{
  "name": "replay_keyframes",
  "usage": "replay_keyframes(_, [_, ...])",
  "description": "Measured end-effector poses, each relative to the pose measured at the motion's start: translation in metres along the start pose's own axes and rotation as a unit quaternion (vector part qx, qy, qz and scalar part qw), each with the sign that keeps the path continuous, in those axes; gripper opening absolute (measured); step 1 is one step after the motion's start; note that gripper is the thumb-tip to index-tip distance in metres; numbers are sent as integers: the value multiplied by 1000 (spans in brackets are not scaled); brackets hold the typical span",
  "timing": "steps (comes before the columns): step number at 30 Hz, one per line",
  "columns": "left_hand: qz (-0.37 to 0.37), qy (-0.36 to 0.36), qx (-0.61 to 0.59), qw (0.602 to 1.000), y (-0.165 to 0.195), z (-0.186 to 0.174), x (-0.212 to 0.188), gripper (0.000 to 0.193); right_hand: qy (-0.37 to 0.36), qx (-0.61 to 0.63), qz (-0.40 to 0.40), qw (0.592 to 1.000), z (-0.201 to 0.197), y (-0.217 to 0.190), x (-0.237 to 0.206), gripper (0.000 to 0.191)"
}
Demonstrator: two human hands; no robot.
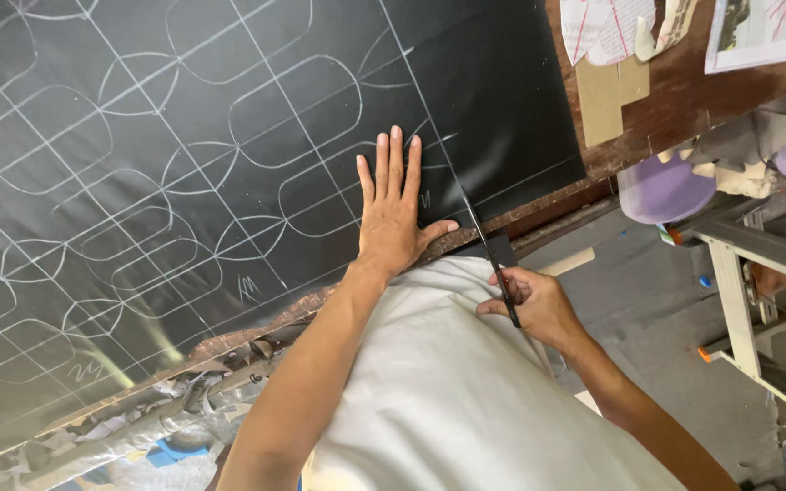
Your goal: The person uses a small paper template and chalk to mark curved lines on a large black sheet laid on a table. They then use scissors to cut along the marked lines, separating a section of the sheet.
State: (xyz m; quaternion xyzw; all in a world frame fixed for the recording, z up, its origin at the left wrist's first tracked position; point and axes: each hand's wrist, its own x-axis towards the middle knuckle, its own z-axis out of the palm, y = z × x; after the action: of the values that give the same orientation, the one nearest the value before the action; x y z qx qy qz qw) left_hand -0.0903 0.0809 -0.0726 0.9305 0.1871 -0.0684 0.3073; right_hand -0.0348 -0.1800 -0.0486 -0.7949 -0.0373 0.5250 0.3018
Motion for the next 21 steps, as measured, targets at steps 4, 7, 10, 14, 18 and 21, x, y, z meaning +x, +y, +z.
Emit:
replay_keyframes(4, [-2,-1,5,1000,0,-1,0,130,12,-6,-35,999,1,1,2,41])
replay_keyframes(7, [8,11,8,1000,-1,-1,0,129,3,4,-31,1000,1,-1,2,39])
replay_keyframes(10, [2,-2,3,1000,-1,-2,0,129,1,-21,-11,1000,1,-10,8,42])
replay_keyframes(14, [6,1,13,1000,1,-3,0,129,-13,26,-40,999,1,-20,14,41])
replay_keyframes(18, [2,-3,25,1000,2,-4,2,129,-14,40,-63,997,2,-23,19,42])
replay_keyframes(21, [2,-3,29,1000,2,-5,2,129,-11,50,-72,996,2,-22,19,41])
